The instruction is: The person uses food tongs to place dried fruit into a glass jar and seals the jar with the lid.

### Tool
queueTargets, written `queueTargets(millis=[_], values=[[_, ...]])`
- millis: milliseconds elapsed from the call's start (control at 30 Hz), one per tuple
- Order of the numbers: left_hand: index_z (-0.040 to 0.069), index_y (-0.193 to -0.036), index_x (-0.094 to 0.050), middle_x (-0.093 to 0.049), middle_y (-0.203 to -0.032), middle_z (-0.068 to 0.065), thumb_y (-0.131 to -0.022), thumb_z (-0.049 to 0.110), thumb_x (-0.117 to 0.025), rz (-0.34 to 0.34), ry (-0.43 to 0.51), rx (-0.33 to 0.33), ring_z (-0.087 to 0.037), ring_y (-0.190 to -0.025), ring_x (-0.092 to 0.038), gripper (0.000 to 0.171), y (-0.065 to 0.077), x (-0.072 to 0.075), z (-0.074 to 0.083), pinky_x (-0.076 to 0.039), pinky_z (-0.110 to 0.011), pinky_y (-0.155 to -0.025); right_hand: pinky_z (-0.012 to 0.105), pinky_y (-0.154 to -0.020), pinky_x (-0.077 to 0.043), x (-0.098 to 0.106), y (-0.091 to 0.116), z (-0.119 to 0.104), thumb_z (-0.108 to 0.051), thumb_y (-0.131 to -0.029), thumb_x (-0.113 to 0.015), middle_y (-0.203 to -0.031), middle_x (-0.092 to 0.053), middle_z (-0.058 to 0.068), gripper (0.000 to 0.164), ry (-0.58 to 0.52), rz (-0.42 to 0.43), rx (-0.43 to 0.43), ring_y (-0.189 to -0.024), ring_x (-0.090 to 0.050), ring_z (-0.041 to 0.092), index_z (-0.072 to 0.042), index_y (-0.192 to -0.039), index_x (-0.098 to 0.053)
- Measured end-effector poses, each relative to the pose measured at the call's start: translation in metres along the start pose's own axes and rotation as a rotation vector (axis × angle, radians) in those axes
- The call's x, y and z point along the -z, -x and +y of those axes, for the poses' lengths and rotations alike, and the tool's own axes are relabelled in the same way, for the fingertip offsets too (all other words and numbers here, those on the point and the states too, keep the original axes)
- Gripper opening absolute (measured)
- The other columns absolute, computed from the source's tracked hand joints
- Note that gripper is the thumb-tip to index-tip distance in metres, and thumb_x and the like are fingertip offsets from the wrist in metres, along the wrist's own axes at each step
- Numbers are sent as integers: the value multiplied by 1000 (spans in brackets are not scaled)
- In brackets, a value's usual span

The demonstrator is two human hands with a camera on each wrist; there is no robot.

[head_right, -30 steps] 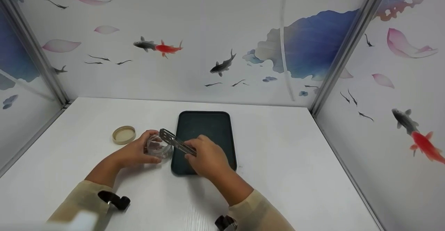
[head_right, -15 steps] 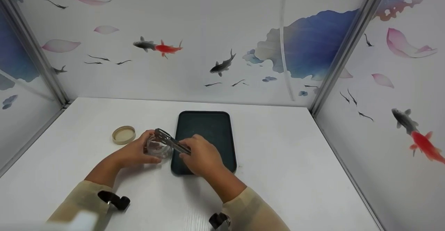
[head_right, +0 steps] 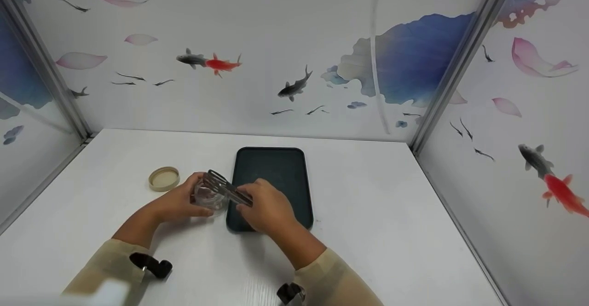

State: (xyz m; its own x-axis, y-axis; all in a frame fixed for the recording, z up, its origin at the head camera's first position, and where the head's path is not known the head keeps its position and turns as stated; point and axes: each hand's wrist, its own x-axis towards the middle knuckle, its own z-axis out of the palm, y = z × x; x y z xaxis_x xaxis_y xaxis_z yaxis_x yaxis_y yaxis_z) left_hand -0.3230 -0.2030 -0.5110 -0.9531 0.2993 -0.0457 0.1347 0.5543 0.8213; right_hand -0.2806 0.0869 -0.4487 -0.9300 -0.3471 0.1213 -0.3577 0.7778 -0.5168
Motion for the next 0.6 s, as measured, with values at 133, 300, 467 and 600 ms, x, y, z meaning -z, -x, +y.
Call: queueTargets(millis=[133, 300, 467, 600], values=[[37, -156, -36, -53, -157, -8, -78, 38, -97, -1, -11, 7, -30, -146, -50, 99, 0, -1, 0, -35, -56, -124, 37, -86, -56, -2, 1, 0, -43, -92, -84, -116, -66, -7, 54, -9, -11, -18, -95, -62, 9, -29, -141, -70], [37, -155, -36, -57, -154, -8, -78, 38, -97, -5, -15, -3, -30, -145, -52, 98, -1, -1, 0, -35, -56, -124, 40, -89, -56, -4, 1, 1, -46, -90, -85, -124, -66, -2, 63, -21, -6, -14, -100, -63, 14, -26, -147, -66], [34, -156, -36, -59, -152, -7, -78, 35, -98, -3, -12, -13, -29, -143, -54, 100, 0, 0, 1, -36, -55, -124, 41, -91, -57, -6, 1, 1, -47, -89, -86, -126, -64, -3, 67, -22, 0, -22, -102, -63, 15, -29, -149, -63], [32, -158, -35, -57, -154, -7, -79, 36, -97, -5, -11, -6, -30, -145, -53, 101, 0, 0, 0, -37, -55, -124, 41, -89, -56, -6, 0, 3, -46, -89, -86, -128, -65, -1, 65, -21, 7, -28, -100, -62, 14, -29, -149, -64]])
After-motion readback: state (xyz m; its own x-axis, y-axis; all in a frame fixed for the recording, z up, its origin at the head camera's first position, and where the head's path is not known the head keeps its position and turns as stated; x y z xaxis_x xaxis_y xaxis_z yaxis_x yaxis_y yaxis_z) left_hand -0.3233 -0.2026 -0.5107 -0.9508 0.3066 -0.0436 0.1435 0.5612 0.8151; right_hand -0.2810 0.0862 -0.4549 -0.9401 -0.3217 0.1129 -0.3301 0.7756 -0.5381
